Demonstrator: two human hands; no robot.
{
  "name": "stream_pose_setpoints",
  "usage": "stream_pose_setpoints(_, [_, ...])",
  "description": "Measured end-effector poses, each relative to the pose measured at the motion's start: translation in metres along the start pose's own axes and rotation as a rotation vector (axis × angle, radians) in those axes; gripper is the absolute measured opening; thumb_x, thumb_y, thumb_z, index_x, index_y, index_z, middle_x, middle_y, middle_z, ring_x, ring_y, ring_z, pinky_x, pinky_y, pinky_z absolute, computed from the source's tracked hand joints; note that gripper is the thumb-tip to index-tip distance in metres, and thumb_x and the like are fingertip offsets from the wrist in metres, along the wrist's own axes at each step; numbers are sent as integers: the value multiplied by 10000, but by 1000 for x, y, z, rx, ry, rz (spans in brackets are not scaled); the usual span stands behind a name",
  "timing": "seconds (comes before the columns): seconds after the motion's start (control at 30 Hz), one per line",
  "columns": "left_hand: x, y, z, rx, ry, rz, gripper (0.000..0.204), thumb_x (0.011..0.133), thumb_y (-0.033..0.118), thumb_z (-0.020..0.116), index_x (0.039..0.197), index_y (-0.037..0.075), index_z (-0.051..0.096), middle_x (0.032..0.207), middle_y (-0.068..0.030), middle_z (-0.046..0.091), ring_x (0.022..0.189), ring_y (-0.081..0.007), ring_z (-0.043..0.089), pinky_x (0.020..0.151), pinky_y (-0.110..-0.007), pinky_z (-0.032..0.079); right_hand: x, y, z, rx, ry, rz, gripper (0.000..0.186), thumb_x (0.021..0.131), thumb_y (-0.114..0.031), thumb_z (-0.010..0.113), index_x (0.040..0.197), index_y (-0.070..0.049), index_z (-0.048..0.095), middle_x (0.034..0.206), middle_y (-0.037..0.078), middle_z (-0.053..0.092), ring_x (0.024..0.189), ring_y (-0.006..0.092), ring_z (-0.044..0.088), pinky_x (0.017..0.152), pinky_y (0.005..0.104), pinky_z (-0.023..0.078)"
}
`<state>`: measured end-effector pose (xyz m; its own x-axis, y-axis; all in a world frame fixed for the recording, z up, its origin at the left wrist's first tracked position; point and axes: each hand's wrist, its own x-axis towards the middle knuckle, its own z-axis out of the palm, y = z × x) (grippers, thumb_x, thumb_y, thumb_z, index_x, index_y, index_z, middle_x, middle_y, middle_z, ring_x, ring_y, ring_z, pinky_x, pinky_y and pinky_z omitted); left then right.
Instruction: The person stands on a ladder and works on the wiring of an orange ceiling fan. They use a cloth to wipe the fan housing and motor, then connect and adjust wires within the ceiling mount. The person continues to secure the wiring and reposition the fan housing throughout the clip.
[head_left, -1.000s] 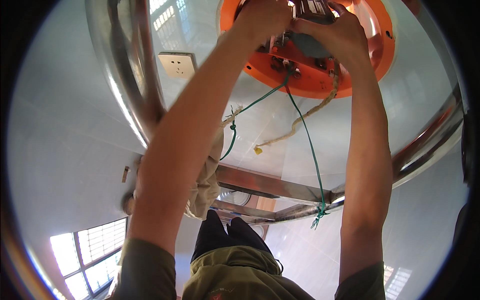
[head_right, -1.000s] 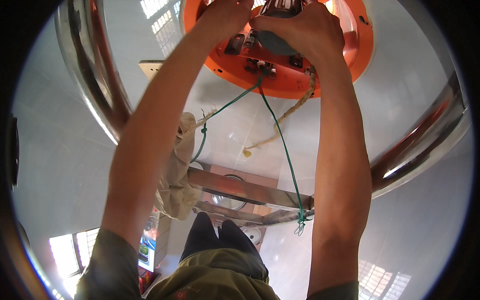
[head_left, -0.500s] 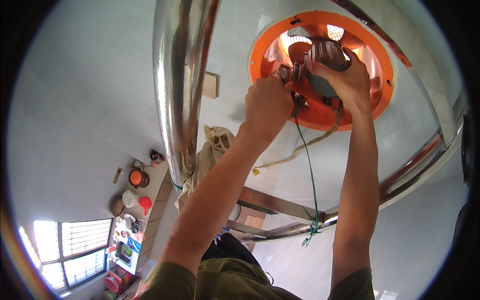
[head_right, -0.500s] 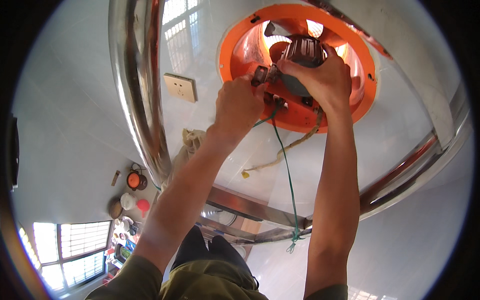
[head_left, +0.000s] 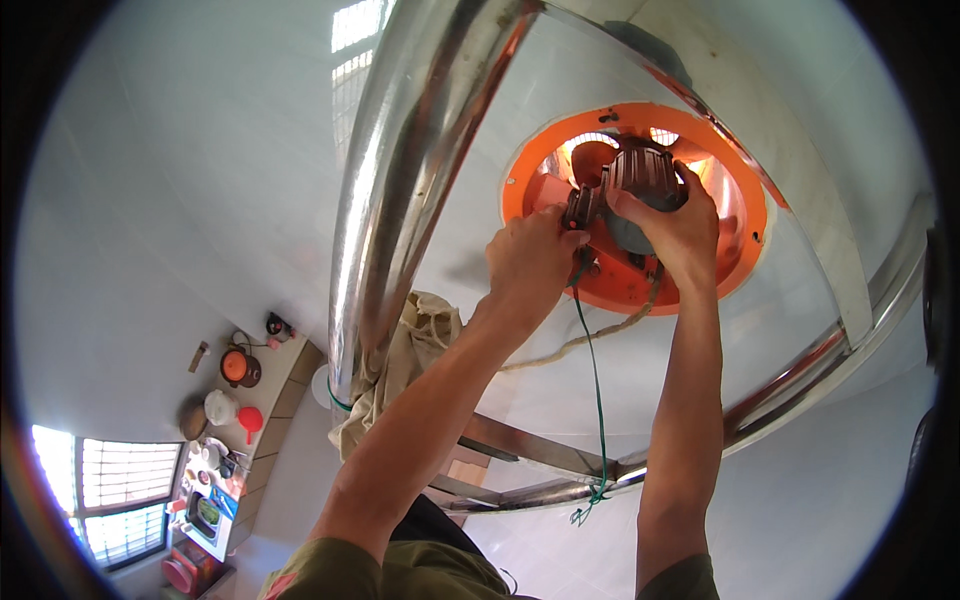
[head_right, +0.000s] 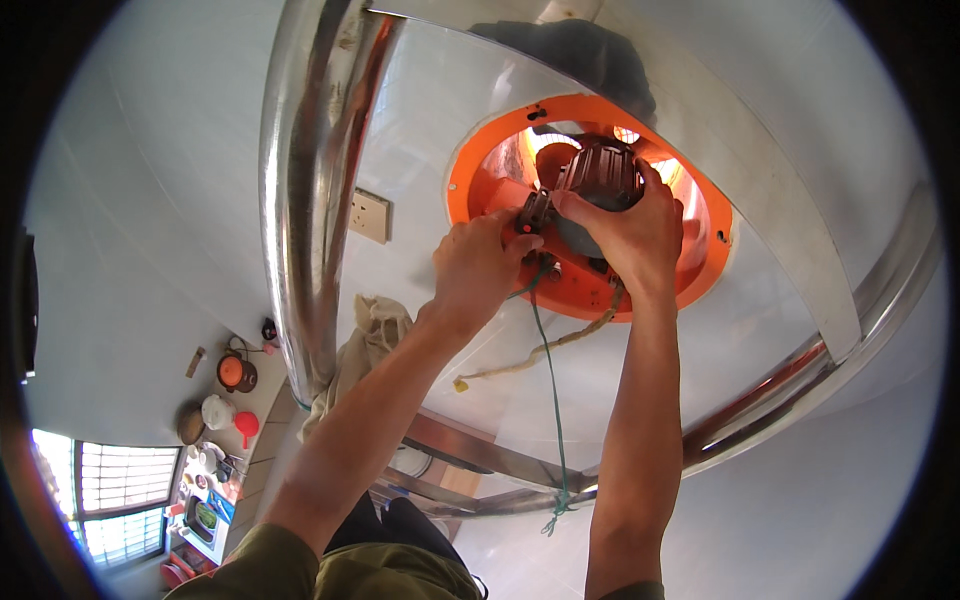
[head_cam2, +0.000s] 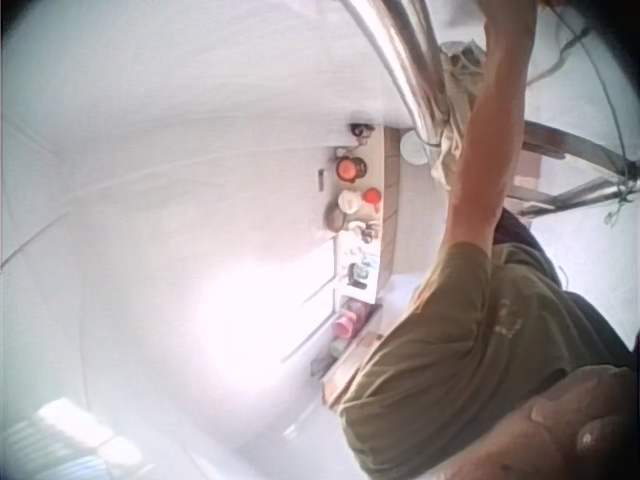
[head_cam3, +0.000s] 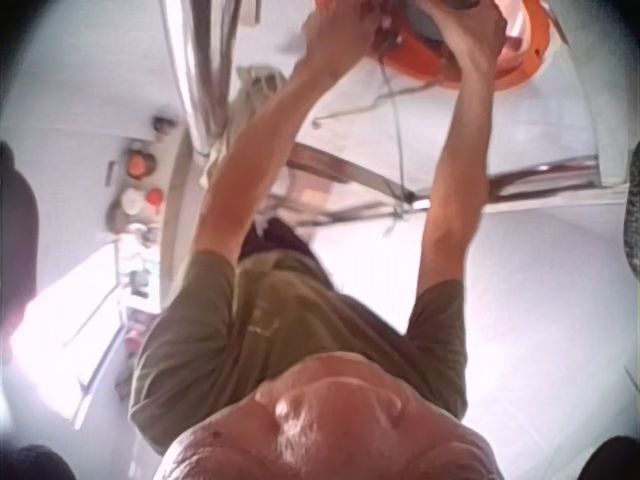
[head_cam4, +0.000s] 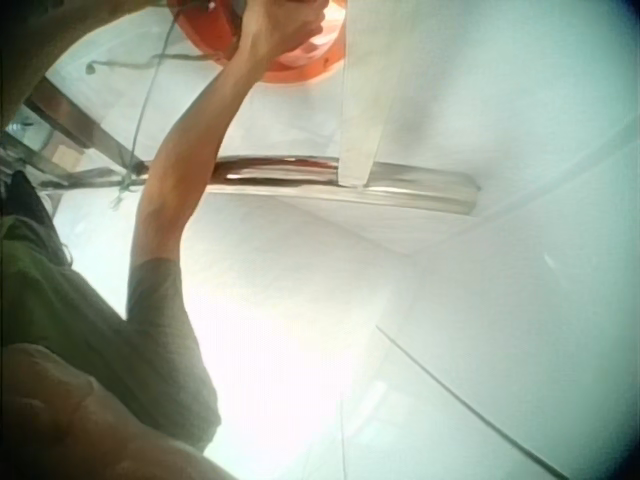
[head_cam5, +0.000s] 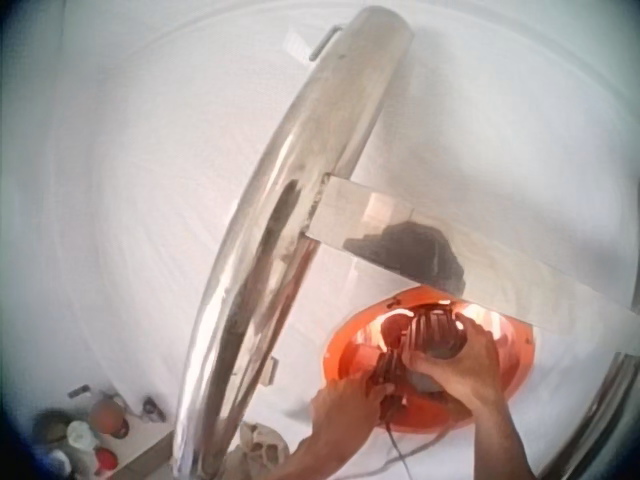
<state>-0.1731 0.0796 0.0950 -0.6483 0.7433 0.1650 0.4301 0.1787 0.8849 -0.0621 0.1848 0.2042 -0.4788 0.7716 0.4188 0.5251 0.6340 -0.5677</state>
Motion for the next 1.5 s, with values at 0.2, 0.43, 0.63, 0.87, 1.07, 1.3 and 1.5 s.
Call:
stream_pose_setpoints(0.2, [2,-13,3,-1,28,59,379,989,324,725,1316,133,746,861,-131,776,876,-357,755,801,-484,590,2,-1,5,-56,4,14,871,616,-438,979,1312,2,693,1148,135,799,1074,278,762,997,395,568])
stream_pose_setpoints(0.43, [1,-19,9,-119,73,20,395,961,285,712,1327,143,760,808,-118,769,842,-341,758,805,-467,595,-1,-9,5,-44,-23,10,833,637,-406,975,1301,10,691,1163,136,789,1083,282,754,993,402,571])
stream_pose_setpoints(0.63, [0,-11,1,-156,51,-33,355,963,278,705,1276,122,773,913,-135,789,907,-367,759,824,-488,594,1,1,9,-58,41,-20,749,642,-379,978,1242,-11,722,1105,117,799,1030,269,762,970,395,577])
stream_pose_setpoints(0.87, [2,-11,4,-124,58,-46,410,968,335,701,1330,154,763,890,-111,796,919,-338,768,845,-462,600,-1,-8,7,-38,-28,-29,694,673,-352,975,1222,-6,730,1098,111,799,1003,253,760,949,380,584])
stream_pose_setpoints(1.07, [1,-6,-1,-96,8,-61,436,982,372,674,1353,158,751,923,-127,804,952,-348,767,865,-460,602,0,0,9,-21,3,-38,689,652,-362,980,1196,-17,735,1082,107,798,996,260,758,938,390,586])
stream_pose_setpoints(1.3, [1,-9,-4,-27,11,21,428,987,354,644,1354,158,749,876,-125,792,919,-354,764,827,-471,608,2,-2,8,1,-35,-24,736,642,-368,983,1231,-11,722,1105,113,793,999,262,758,946,393,587])
stream_pose_setpoints(1.5, [0,-14,8,-88,104,39,412,985,328,664,1341,143,755,831,-108,782,854,-351,760,782,-460,603,3,2,9,-10,-20,-38,715,645,-364,982,1216,-14,729,1100,110,796,1003,260,760,944,394,589])
